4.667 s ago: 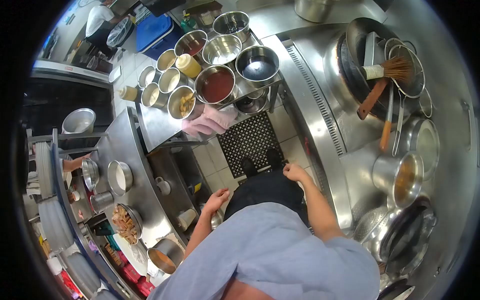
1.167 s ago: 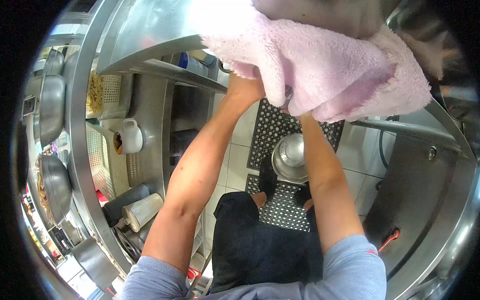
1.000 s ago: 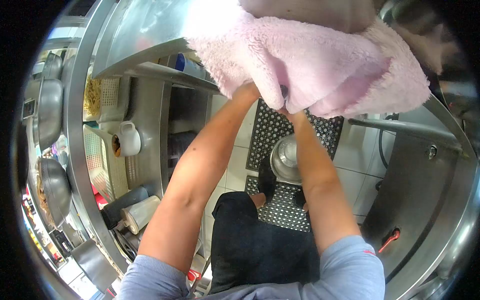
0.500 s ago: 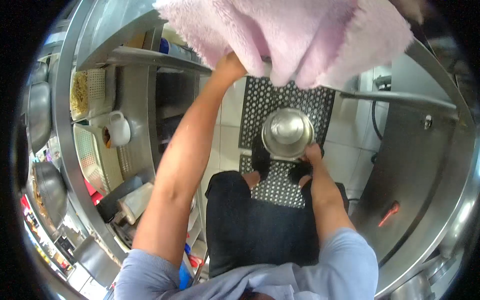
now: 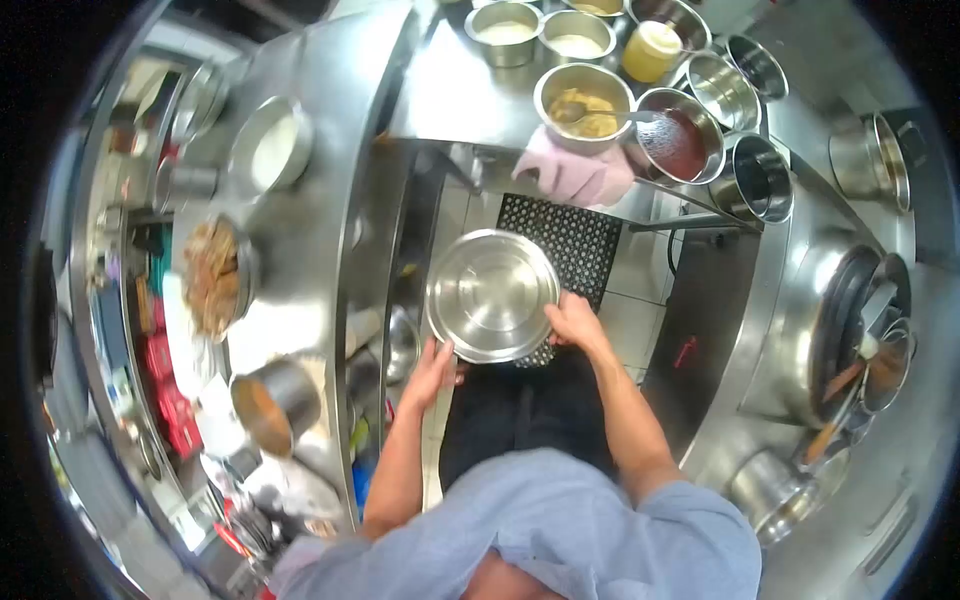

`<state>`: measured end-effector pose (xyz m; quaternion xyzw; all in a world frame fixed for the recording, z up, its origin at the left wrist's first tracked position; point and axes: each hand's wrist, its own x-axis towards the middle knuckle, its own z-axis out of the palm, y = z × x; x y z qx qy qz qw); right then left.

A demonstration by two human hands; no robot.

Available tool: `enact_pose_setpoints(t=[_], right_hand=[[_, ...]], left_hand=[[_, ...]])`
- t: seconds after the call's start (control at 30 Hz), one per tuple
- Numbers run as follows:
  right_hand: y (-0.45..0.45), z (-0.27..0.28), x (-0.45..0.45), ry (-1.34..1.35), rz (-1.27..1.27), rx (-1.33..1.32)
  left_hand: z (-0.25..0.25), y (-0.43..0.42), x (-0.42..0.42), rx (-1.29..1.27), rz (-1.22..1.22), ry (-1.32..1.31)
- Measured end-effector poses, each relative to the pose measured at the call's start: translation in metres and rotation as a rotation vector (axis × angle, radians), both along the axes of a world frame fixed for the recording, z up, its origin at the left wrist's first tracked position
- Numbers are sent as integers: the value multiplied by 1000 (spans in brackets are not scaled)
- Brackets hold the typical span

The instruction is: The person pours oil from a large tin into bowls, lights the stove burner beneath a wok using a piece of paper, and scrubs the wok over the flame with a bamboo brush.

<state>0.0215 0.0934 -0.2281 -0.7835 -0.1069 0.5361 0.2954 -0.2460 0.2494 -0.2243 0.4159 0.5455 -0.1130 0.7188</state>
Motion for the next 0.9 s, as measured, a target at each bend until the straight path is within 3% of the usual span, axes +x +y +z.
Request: enact_pose_setpoints(t=[0.03, 0.07, 0.1, 0.17, 0.27, 0.3, 0.4, 0.5, 0.53, 0.67, 0.73, 0.77, 0.83, 0.9], right_hand=[[8, 30, -3, 33, 86, -27], [17, 67, -11, -4, 48, 103], [22, 77, -14, -33, 63, 147], [31, 121, -9, -39, 131, 142], [33, 170, -2, -86, 131, 449], [36, 183, 7, -125, 186, 418], [53, 213, 17, -92, 295, 495], [74, 178, 24, -225, 421, 759], [81, 191, 19, -76, 415, 701], [87, 207, -20, -106, 624, 952], [85, 230, -58, -20, 654, 964], [85, 237, -78, -63, 746, 1172], [88, 230, -115, -112, 1000, 1384], [86, 234, -173, 144, 1090, 1557]], left_hand=[[33, -1, 14, 133, 8, -100], [3, -6, -1, 455, 30, -169], [36, -2, 6, 343, 163, -136], [37, 1, -10, 471, 214, -230], [95, 0, -10, 519, 348, -305], [113, -4, -9, 589, 355, -309], [176, -19, 4, 782, 383, -296], [191, -35, 1, 1007, 372, -250], [194, -41, -4, 1001, 415, -243], [222, -88, -35, 1043, 703, -234], [210, -118, -67, 1058, 846, -112], [194, -134, -85, 1064, 916, -62], [141, -184, -136, 1266, 774, 392], [131, -232, -176, 1234, 887, 585]])
